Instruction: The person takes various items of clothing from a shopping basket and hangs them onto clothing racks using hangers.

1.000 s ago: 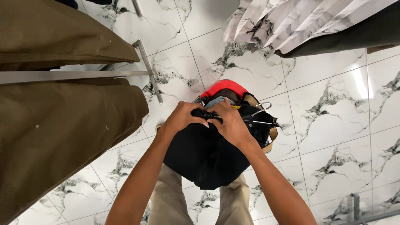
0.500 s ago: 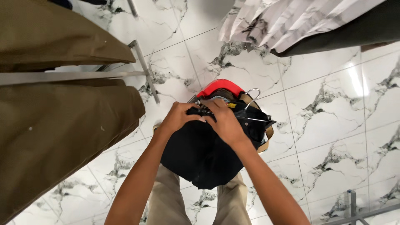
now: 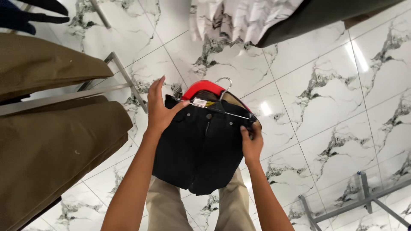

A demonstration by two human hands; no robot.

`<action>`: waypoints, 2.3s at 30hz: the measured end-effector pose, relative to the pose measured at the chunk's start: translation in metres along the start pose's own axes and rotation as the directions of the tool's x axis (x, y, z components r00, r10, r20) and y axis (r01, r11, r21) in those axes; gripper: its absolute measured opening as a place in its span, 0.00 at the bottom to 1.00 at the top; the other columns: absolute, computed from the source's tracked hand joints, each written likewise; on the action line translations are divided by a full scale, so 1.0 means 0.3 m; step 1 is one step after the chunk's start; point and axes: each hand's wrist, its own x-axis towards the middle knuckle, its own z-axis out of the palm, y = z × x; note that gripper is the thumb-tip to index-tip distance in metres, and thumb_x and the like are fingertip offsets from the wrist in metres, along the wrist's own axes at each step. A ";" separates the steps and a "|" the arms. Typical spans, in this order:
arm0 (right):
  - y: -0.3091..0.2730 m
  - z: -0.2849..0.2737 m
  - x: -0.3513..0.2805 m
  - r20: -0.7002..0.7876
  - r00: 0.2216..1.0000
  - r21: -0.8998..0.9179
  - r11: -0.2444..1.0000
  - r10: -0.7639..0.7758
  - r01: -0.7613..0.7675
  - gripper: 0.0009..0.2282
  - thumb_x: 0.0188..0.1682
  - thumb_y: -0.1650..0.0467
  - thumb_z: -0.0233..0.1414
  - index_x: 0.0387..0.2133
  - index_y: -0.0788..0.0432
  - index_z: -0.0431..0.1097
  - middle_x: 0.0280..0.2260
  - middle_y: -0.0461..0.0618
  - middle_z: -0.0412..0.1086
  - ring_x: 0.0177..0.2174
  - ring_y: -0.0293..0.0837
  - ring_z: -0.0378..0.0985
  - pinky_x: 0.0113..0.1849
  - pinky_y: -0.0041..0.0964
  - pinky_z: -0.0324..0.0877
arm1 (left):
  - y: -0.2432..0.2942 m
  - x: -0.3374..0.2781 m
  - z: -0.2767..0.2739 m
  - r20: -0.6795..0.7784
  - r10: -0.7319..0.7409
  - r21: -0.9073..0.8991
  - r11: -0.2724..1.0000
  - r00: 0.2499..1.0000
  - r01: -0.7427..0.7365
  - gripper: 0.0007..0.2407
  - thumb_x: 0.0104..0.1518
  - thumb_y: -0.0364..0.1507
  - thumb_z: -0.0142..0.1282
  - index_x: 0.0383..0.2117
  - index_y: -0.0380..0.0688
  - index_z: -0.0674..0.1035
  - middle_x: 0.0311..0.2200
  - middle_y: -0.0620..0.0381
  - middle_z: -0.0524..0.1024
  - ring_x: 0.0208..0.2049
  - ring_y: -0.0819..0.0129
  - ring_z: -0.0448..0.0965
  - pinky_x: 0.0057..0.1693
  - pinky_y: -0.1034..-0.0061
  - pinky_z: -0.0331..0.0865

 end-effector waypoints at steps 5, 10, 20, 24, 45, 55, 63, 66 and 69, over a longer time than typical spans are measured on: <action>-0.003 -0.005 0.081 0.156 0.987 0.025 0.999 -0.027 0.024 0.23 0.48 0.56 0.63 0.46 0.60 0.70 0.38 0.54 0.71 0.44 0.50 0.72 0.46 0.46 0.68 | 0.194 0.031 0.238 0.138 0.377 0.065 0.919 0.916 -0.388 0.20 0.55 0.31 0.67 0.54 0.44 0.76 0.52 0.41 0.72 0.58 0.40 0.71 0.61 0.50 0.63; -0.096 -0.055 0.076 0.218 0.955 0.130 0.976 -0.202 0.177 0.15 0.52 0.65 0.62 0.45 0.62 0.69 0.37 0.63 0.72 0.44 0.60 0.77 0.45 0.53 0.71 | 0.197 0.010 0.575 0.510 0.465 -0.073 0.862 0.724 -0.502 0.19 0.60 0.40 0.61 0.52 0.44 0.77 0.49 0.44 0.77 0.52 0.44 0.77 0.56 0.53 0.69; -0.195 -0.124 0.080 0.409 0.905 0.397 0.915 -0.114 -0.064 0.08 0.49 0.70 0.61 0.39 0.60 0.76 0.32 0.48 0.71 0.39 0.42 0.71 0.45 0.39 0.68 | 0.263 0.098 0.576 0.626 0.110 -0.068 0.994 0.772 -0.086 0.09 0.59 0.39 0.63 0.44 0.62 0.82 0.42 0.55 0.80 0.47 0.50 0.81 0.54 0.56 0.73; -0.203 -0.140 0.124 0.463 0.883 0.432 0.889 -0.072 -0.154 0.13 0.57 0.66 0.56 0.46 0.67 0.76 0.37 0.61 0.76 0.41 0.51 0.79 0.46 0.46 0.72 | 0.322 0.130 0.528 0.644 0.053 -0.206 0.973 0.763 0.106 0.15 0.61 0.39 0.63 0.52 0.58 0.80 0.47 0.49 0.79 0.54 0.44 0.78 0.59 0.50 0.71; -0.121 -0.104 0.170 0.415 0.900 0.510 0.852 -0.129 -0.113 0.10 0.59 0.66 0.54 0.31 0.59 0.74 0.26 0.49 0.71 0.32 0.41 0.73 0.37 0.38 0.69 | 0.160 0.150 0.678 0.589 -0.022 -0.193 0.967 0.808 0.167 0.15 0.56 0.38 0.68 0.48 0.51 0.85 0.37 0.46 0.81 0.44 0.53 0.82 0.52 0.59 0.76; -0.046 -0.069 0.183 0.357 0.926 0.558 0.823 -0.124 -0.105 0.11 0.56 0.65 0.57 0.26 0.55 0.72 0.22 0.40 0.65 0.28 0.34 0.68 0.34 0.29 0.65 | 0.187 0.153 0.666 0.622 -0.038 -0.212 0.953 0.782 0.215 0.15 0.55 0.38 0.70 0.45 0.48 0.85 0.36 0.45 0.79 0.44 0.57 0.79 0.52 0.58 0.75; -0.042 -0.086 0.182 0.350 0.924 0.573 0.815 -0.152 -0.083 0.11 0.56 0.67 0.57 0.24 0.56 0.72 0.20 0.42 0.66 0.26 0.36 0.69 0.32 0.31 0.64 | 0.205 0.173 0.660 0.654 -0.113 -0.142 0.953 0.748 0.268 0.14 0.51 0.37 0.73 0.42 0.50 0.87 0.32 0.53 0.81 0.36 0.69 0.78 0.46 0.69 0.77; -0.058 -0.085 0.176 0.331 0.929 0.573 0.817 -0.168 -0.056 0.10 0.55 0.68 0.58 0.24 0.54 0.71 0.20 0.39 0.65 0.27 0.33 0.68 0.33 0.27 0.63 | 0.203 0.180 0.655 0.667 -0.121 -0.153 0.943 0.735 0.294 0.14 0.51 0.37 0.73 0.42 0.50 0.87 0.33 0.52 0.81 0.38 0.68 0.78 0.47 0.68 0.76; -0.039 -0.081 0.196 0.310 0.935 0.557 0.830 -0.170 -0.033 0.11 0.56 0.68 0.58 0.23 0.57 0.72 0.20 0.42 0.68 0.26 0.36 0.68 0.33 0.31 0.64 | 0.201 0.182 0.663 0.671 -0.135 -0.152 0.937 0.729 0.314 0.14 0.51 0.37 0.73 0.42 0.48 0.87 0.34 0.51 0.81 0.37 0.67 0.78 0.46 0.68 0.76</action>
